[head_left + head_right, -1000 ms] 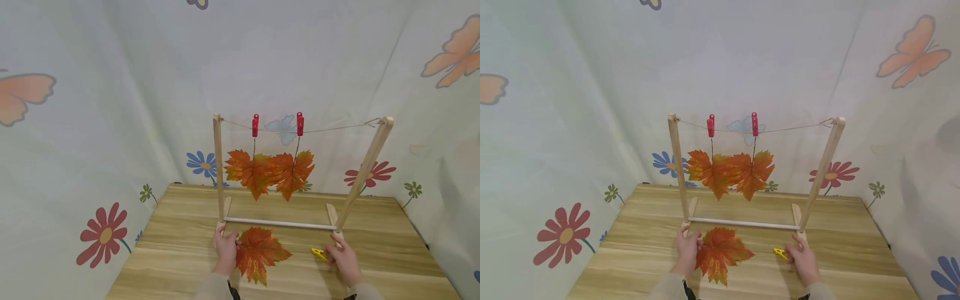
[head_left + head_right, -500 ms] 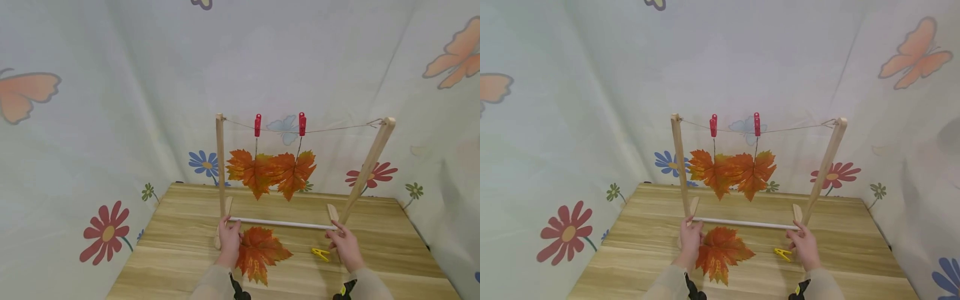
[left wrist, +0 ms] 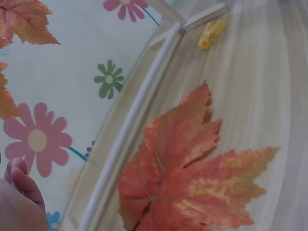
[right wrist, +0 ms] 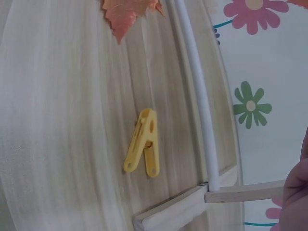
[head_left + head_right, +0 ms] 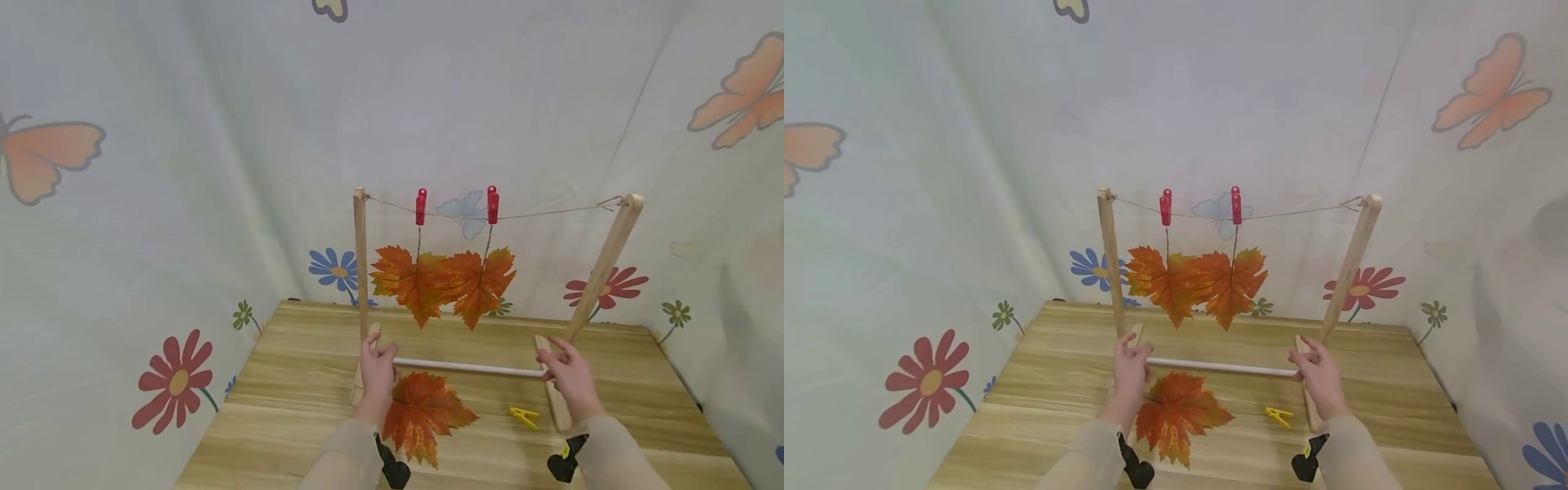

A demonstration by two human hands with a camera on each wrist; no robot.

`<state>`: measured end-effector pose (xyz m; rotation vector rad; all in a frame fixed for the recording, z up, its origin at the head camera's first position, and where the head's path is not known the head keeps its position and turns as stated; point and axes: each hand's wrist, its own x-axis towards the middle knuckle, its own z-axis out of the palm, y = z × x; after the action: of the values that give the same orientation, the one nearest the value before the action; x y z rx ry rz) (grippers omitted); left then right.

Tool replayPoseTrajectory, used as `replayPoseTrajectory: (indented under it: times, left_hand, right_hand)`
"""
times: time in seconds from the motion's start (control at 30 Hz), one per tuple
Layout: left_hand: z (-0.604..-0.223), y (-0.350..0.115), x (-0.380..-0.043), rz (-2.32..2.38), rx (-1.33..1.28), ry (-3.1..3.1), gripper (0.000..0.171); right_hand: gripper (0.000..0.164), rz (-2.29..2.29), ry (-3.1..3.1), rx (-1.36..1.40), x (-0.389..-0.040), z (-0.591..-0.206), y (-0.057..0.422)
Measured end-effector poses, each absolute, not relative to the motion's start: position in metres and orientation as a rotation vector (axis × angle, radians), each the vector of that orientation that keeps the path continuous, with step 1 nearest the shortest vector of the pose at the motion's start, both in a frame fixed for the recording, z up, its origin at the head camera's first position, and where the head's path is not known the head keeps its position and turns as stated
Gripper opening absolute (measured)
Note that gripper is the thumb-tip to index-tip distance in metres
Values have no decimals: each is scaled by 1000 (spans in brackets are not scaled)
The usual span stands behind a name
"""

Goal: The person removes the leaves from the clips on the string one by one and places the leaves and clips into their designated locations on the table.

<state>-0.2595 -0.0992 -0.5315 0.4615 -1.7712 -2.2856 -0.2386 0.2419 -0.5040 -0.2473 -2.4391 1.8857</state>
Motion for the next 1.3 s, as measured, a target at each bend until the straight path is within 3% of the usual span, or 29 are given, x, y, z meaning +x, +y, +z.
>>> replayPoseTrajectory:
  times: [0.23,0.63,1.03,1.3]
  left_hand:
    - [-509,-100,-261,-2277,432,-1730,41]
    - [-486,-89,-265,-2240,377,-1760,40]
    - [-459,-82,-267,-2294,156,-1805,42]
    - [-434,-80,-268,-2303,78,-1803,41]
  right_hand:
    - [68,1933,-2372,-205,-242,-492,242]
    - [57,1853,-2353,-76,-249,-466,246]
    - [65,1821,-2349,-7,-254,-443,250]
    - [60,1800,-2340,23,-255,-425,252]
